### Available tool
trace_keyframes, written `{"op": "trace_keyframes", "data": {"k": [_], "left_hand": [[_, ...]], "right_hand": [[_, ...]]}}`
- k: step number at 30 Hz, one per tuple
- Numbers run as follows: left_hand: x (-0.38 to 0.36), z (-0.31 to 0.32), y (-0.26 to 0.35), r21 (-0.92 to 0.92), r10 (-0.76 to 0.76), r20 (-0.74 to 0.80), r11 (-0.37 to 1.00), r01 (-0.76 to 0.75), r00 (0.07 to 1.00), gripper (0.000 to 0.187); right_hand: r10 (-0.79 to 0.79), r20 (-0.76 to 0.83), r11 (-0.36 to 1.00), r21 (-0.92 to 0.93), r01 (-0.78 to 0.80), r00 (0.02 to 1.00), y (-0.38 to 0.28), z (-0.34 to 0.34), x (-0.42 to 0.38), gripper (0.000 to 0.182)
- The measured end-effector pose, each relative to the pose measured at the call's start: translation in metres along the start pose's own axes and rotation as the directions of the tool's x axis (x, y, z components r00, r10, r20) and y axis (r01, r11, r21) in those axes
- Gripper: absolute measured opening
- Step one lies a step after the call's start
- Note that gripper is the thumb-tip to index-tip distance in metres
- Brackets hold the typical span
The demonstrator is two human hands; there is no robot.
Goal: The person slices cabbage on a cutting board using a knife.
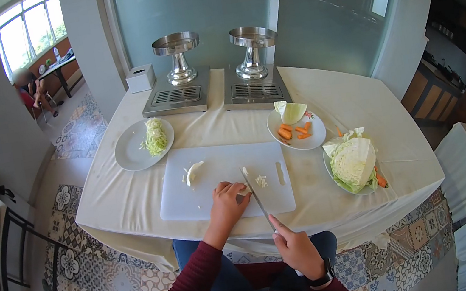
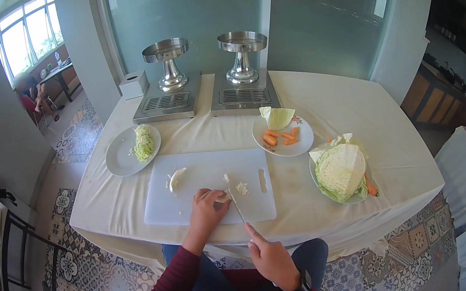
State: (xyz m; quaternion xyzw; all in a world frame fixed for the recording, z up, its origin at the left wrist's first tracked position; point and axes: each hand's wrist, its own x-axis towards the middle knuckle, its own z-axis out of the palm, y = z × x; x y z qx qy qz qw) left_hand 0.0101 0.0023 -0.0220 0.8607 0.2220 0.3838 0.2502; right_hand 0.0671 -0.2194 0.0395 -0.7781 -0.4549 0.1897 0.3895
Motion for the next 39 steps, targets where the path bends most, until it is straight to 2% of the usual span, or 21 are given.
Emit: {"op": "trace_keyframes", "data": {"k": [5, 11, 14, 24, 28, 33, 39], "left_hand": [[0.000, -0.001, 0.000, 0.000, 0.007, 0.006, 1.000, -0.007, 1.000, 0.021], [0.000, -0.001, 0.001, 0.002, 0.012, -0.004, 1.000, -0.012, 1.000, 0.022], [0.000, -0.001, 0.002, 0.010, 0.013, 0.007, 1.000, -0.013, 1.000, 0.022], [0.003, -0.002, 0.003, 0.027, 0.011, 0.034, 1.000, -0.012, 0.999, 0.019], [0.014, -0.012, 0.001, 0.064, 0.071, 0.152, 0.995, -0.081, 0.986, 0.017], [0.031, -0.017, -0.001, 0.070, 0.187, 0.290, 0.974, -0.215, 0.939, 0.016], [0.062, -0.024, -0.021, -0.054, 0.304, 0.401, 0.950, -0.309, 0.864, 0.020]], "right_hand": [[-0.059, -0.050, 0.998, 0.006, 0.059, 0.997, 0.004, 0.002, -0.001, 0.050], [0.017, 0.007, 0.997, -0.070, -0.017, 1.000, -0.006, -0.002, -0.003, 0.051], [0.001, -0.001, 0.995, -0.100, -0.001, 1.000, 0.001, 0.001, -0.004, 0.052], [0.011, -0.002, 0.998, -0.067, -0.011, 1.000, 0.001, 0.000, -0.005, 0.052], [-0.001, -0.028, 1.000, -0.029, 0.000, 1.000, 0.004, 0.001, -0.007, 0.051], [0.011, -0.039, 0.997, -0.079, -0.014, 0.999, 0.004, 0.004, -0.010, 0.051], [0.041, -0.025, 0.998, 0.042, -0.040, 0.999, -0.009, -0.007, -0.001, 0.051]]}}
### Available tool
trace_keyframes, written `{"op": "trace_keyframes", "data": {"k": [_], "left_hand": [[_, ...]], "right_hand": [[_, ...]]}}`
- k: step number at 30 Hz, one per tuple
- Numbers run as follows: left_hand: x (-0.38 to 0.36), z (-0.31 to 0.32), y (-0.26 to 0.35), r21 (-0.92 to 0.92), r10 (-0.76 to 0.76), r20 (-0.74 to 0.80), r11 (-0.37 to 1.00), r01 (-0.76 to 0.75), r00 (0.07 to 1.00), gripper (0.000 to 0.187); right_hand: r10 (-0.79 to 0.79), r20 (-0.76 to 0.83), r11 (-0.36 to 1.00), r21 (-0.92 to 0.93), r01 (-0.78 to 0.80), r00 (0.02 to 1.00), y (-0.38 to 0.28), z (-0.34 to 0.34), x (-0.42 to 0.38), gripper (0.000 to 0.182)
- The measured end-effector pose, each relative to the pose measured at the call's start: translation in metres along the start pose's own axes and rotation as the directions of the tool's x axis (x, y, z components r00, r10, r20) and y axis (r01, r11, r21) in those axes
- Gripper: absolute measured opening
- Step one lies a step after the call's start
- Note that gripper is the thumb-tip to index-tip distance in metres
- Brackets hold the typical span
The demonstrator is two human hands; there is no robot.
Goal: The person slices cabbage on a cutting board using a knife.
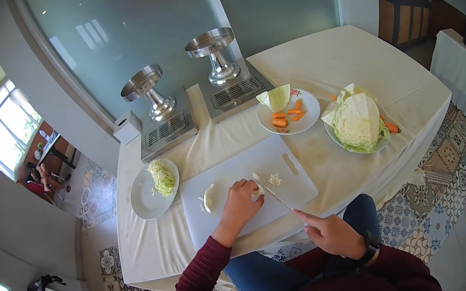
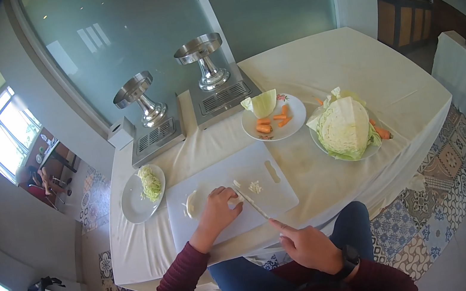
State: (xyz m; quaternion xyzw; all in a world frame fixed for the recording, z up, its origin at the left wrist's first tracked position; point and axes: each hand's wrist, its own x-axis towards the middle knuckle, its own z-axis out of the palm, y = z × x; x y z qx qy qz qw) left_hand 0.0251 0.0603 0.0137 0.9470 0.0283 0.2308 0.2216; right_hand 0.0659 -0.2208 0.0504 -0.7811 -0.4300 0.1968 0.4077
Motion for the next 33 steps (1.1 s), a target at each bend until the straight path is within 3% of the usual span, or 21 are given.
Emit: {"op": "trace_keyframes", "data": {"k": [4, 6, 15, 22, 33], "left_hand": [[0.006, -0.008, -0.025, -0.172, -0.001, 0.094, 0.985, 0.017, 0.996, 0.022], [0.005, -0.010, -0.030, -0.224, -0.041, 0.090, 0.973, 0.061, 0.995, 0.022], [-0.006, -0.001, -0.024, -0.123, 0.011, -0.054, 0.992, -0.018, 0.998, 0.016], [-0.030, 0.029, 0.025, -0.085, -0.181, -0.278, 0.983, 0.163, 0.943, 0.020], [-0.038, 0.031, 0.045, -0.011, -0.209, -0.295, 0.976, 0.216, 0.932, 0.028]], "right_hand": [[0.036, 0.023, 0.999, -0.002, -0.036, 0.999, -0.010, -0.006, 0.014, 0.050], [-0.029, -0.016, 1.000, 0.012, 0.029, 0.999, -0.004, 0.001, 0.021, 0.049], [0.051, -0.034, 0.997, 0.057, -0.049, 0.998, -0.001, 0.001, 0.006, 0.048], [-0.017, -0.111, 0.993, 0.115, 0.030, 0.994, 0.004, 0.012, -0.001, 0.049], [0.025, 0.016, 1.000, 0.001, -0.025, 1.000, 0.007, 0.003, 0.000, 0.050]]}}
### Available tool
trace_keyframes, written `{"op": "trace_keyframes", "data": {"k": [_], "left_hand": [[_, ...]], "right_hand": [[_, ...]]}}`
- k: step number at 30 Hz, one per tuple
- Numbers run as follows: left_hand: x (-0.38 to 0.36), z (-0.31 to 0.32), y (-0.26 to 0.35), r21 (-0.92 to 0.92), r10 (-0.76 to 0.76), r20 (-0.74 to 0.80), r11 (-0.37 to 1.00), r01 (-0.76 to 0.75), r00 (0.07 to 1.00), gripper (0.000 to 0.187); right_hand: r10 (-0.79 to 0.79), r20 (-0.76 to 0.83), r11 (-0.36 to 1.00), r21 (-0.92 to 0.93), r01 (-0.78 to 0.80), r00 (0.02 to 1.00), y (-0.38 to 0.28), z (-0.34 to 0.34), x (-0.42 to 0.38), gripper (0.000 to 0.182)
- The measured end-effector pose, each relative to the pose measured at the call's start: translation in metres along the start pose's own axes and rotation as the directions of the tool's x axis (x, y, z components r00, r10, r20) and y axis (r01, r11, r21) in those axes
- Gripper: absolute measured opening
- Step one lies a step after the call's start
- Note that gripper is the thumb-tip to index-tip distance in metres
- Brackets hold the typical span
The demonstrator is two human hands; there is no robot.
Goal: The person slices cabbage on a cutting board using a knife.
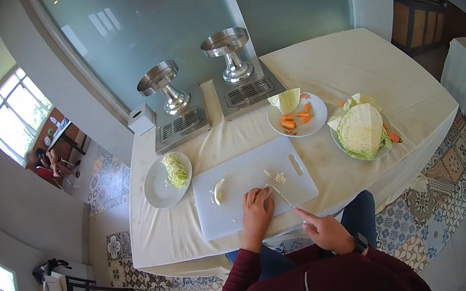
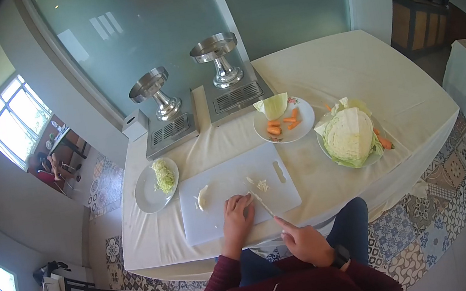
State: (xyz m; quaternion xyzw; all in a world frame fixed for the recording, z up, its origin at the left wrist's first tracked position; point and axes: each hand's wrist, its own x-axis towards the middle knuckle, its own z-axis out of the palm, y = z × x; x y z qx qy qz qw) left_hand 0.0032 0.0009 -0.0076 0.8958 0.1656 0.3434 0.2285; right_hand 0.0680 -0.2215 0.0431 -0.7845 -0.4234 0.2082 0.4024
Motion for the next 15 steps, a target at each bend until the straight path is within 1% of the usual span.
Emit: {"op": "trace_keyframes", "data": {"k": [4, 6, 7, 10, 13, 15], "left_hand": [[-0.002, 0.002, -0.004, 0.012, 0.001, -0.001, 1.000, -0.001, 1.000, 0.028], [-0.003, 0.001, -0.002, 0.014, -0.004, 0.003, 1.000, 0.003, 1.000, 0.028], [-0.002, 0.000, -0.002, 0.016, -0.002, 0.002, 1.000, 0.002, 1.000, 0.028], [-0.002, 0.002, -0.003, 0.038, 0.021, -0.008, 0.999, -0.021, 1.000, 0.028], [-0.001, 0.000, -0.002, 0.045, 0.031, 0.002, 0.998, -0.031, 1.000, 0.029], [-0.002, -0.001, -0.001, 0.057, 0.033, 0.003, 0.998, -0.033, 0.999, 0.030]], "right_hand": [[0.050, 0.037, 0.998, 0.020, -0.051, 0.998, 0.010, -0.003, -0.001, 0.051], [0.045, 0.027, 0.998, 0.031, -0.046, 0.999, 0.011, -0.004, -0.002, 0.051], [0.038, 0.019, 0.999, 0.034, -0.039, 0.999, 0.011, -0.005, -0.001, 0.052], [-0.044, -0.035, 0.998, 0.037, 0.045, 0.998, 0.016, -0.004, 0.003, 0.051], [-0.025, -0.013, 0.998, 0.051, 0.026, 1.000, 0.011, -0.008, 0.007, 0.052], [0.062, 0.040, 0.998, 0.015, -0.063, 0.997, -0.005, -0.016, 0.006, 0.051]]}}
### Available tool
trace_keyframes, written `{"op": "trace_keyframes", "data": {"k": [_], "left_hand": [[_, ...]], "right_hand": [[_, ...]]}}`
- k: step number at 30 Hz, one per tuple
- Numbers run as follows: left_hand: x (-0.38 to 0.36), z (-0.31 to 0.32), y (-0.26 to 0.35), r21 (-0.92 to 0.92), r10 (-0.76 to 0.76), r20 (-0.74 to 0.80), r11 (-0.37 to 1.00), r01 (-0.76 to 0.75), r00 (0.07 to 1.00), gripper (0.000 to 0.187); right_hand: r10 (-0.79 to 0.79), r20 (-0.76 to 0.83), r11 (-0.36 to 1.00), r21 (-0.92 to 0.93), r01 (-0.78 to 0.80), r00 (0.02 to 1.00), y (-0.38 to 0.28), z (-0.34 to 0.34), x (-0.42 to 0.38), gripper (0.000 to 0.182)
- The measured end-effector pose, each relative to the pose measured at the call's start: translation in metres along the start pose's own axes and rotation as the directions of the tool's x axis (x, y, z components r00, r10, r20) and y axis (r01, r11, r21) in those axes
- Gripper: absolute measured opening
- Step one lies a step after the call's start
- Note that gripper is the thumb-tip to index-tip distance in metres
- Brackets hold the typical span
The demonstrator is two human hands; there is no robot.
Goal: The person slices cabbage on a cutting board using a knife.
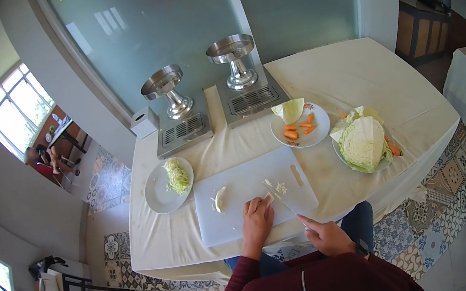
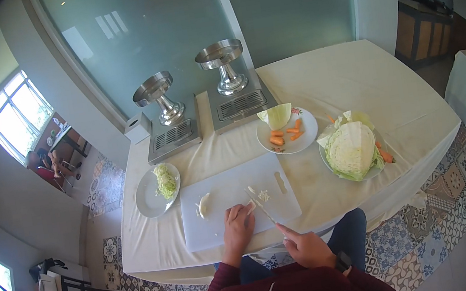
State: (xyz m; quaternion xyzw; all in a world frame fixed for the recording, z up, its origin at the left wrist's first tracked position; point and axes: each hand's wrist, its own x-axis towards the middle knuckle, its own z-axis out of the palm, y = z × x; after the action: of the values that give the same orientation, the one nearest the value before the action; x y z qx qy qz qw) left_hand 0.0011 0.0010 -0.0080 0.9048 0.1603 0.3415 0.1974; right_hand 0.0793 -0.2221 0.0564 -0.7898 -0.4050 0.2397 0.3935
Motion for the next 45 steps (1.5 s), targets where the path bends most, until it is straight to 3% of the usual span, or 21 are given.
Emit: {"op": "trace_keyframes", "data": {"k": [7, 10, 13, 25, 34, 39, 45], "left_hand": [[0.001, -0.001, 0.000, 0.009, -0.001, 0.008, 1.000, 0.001, 1.000, 0.030], [0.001, 0.002, 0.000, -0.019, -0.020, -0.020, 1.000, 0.019, 1.000, 0.029], [0.003, 0.001, 0.000, -0.026, -0.019, -0.038, 1.000, 0.018, 0.999, 0.028], [0.003, 0.004, -0.002, -0.036, -0.035, -0.058, 0.999, 0.033, 0.998, 0.022], [0.008, 0.026, 0.000, -0.042, -0.164, -0.136, 0.986, 0.159, 0.977, 0.010], [0.013, 0.023, 0.002, -0.013, -0.116, -0.169, 0.993, 0.115, 0.979, 0.015], [0.014, 0.019, 0.005, -0.054, -0.133, -0.169, 0.991, 0.125, 0.977, 0.014]], "right_hand": [[0.039, 0.044, 0.999, -0.015, -0.039, 0.998, 0.001, 0.000, -0.001, 0.052], [-0.095, -0.045, 0.995, -0.022, 0.094, 0.994, 0.020, 0.013, 0.000, 0.052], [0.018, 0.034, 0.999, -0.048, -0.016, 0.999, 0.009, 0.005, -0.005, 0.052], [-0.012, 0.014, 0.993, -0.116, 0.013, 1.000, 0.006, 0.006, -0.013, 0.052], [-0.004, 0.027, 0.998, -0.065, 0.005, 1.000, 0.009, 0.012, -0.004, 0.052], [-0.145, -0.053, 0.989, 0.016, 0.146, 0.988, 0.030, 0.023, 0.003, 0.053], [-0.124, -0.019, 0.990, 0.060, 0.125, 0.992, 0.027, 0.017, 0.004, 0.053]]}}
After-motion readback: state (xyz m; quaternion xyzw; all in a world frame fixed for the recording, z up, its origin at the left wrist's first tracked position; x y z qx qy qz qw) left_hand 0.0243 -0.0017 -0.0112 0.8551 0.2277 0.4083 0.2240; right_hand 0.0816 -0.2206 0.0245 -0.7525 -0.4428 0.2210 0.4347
